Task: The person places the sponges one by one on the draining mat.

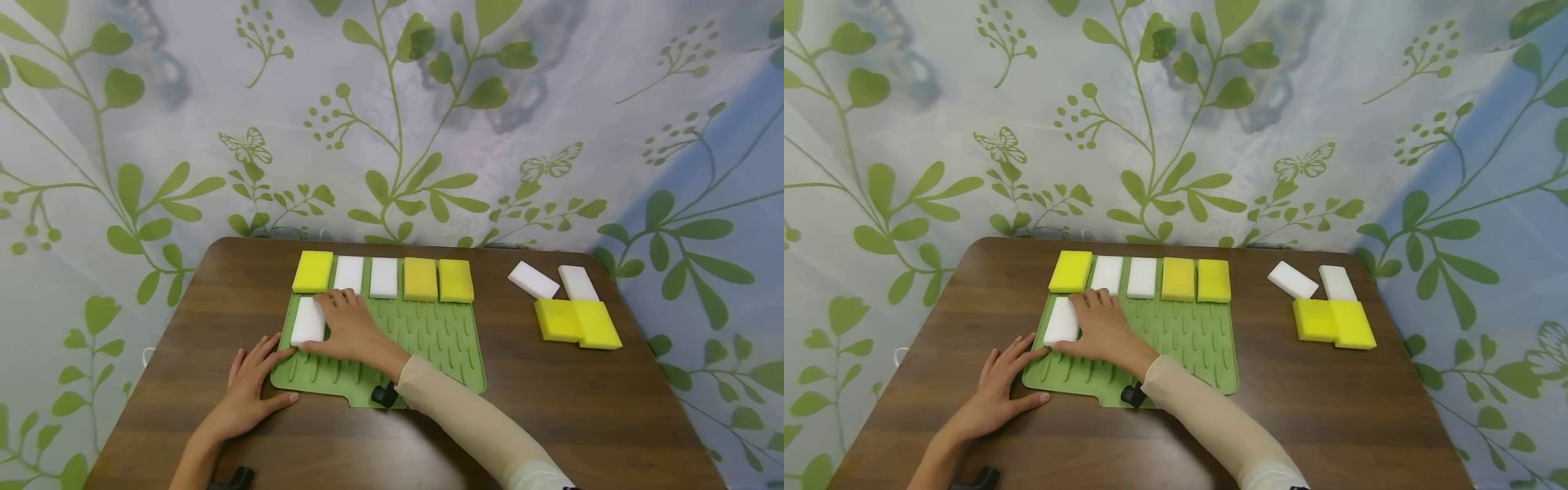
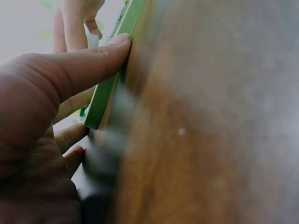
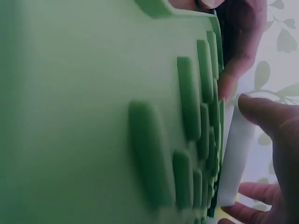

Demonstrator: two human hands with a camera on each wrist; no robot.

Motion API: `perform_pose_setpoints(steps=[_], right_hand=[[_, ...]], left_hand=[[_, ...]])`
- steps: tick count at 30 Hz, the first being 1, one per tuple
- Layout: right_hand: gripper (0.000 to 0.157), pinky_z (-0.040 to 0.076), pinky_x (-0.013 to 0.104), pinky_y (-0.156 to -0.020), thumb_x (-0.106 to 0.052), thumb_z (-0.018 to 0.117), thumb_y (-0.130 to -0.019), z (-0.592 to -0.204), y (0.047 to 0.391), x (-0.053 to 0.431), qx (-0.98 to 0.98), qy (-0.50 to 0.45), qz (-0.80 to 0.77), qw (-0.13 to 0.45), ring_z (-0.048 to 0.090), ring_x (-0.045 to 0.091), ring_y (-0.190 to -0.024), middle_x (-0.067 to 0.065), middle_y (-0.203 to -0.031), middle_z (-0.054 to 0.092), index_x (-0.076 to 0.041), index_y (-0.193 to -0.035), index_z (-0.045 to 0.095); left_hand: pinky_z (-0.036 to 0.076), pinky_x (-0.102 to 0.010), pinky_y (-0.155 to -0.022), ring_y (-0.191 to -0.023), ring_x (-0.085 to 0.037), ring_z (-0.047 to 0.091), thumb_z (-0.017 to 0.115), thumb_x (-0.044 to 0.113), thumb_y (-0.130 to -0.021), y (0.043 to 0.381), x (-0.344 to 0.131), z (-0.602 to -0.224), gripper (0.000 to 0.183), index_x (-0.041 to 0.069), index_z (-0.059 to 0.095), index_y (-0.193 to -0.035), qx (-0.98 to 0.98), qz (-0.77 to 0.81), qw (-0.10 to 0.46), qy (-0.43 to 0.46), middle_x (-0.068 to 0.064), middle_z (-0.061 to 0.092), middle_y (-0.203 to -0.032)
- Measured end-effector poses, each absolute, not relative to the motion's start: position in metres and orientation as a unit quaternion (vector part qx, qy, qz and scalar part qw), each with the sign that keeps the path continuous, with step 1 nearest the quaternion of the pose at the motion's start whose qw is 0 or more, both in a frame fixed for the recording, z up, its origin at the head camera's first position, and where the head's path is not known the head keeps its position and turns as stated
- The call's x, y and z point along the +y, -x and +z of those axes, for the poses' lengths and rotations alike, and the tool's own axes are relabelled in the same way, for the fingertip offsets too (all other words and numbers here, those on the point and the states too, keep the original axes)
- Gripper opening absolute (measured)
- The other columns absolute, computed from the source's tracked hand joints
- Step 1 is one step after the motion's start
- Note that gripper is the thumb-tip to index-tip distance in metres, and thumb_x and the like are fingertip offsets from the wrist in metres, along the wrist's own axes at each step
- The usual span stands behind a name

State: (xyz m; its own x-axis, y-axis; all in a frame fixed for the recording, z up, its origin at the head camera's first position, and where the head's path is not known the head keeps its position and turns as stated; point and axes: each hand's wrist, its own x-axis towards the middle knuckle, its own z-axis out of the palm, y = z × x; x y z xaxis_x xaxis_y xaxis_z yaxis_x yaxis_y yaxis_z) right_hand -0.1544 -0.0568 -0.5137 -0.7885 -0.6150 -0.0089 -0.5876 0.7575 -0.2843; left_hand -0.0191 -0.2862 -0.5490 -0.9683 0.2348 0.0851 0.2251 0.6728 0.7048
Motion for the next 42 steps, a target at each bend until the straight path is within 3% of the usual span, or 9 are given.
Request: perform_pose_setpoints(steps=[15, 42], right_hand=[[0.096, 0.044, 0.046, -0.119, -0.081, 0.065, -0.091, -0.523, 0.150, -0.073, 0.951, 0.284, -0.122, 0.017, 0.047, 0.027, -0.140, 0.003, -0.161, 0.050, -0.022, -0.163, 0.040], [0.100, 0.050, 0.045, -0.115, -0.082, 0.073, -0.084, -0.517, 0.151, -0.062, 0.946, 0.301, -0.117, 0.006, 0.048, 0.028, -0.141, 0.005, -0.166, 0.043, -0.027, -0.163, 0.043]], left_hand=[[0.000, -0.083, -0.120, -0.157, -0.062, 0.021, 0.085, 0.025, -0.093, 0.019, -0.279, -0.544, 0.064, 0.015, 0.060, -0.150, 0.909, 0.391, -0.022, -0.141, -0.027, 0.035, -0.172], [-0.001, -0.083, -0.121, -0.160, -0.060, 0.019, 0.086, 0.026, -0.092, 0.016, -0.280, -0.544, 0.060, 0.018, 0.062, -0.147, 0.914, 0.386, -0.006, -0.120, -0.026, 0.034, -0.173]])
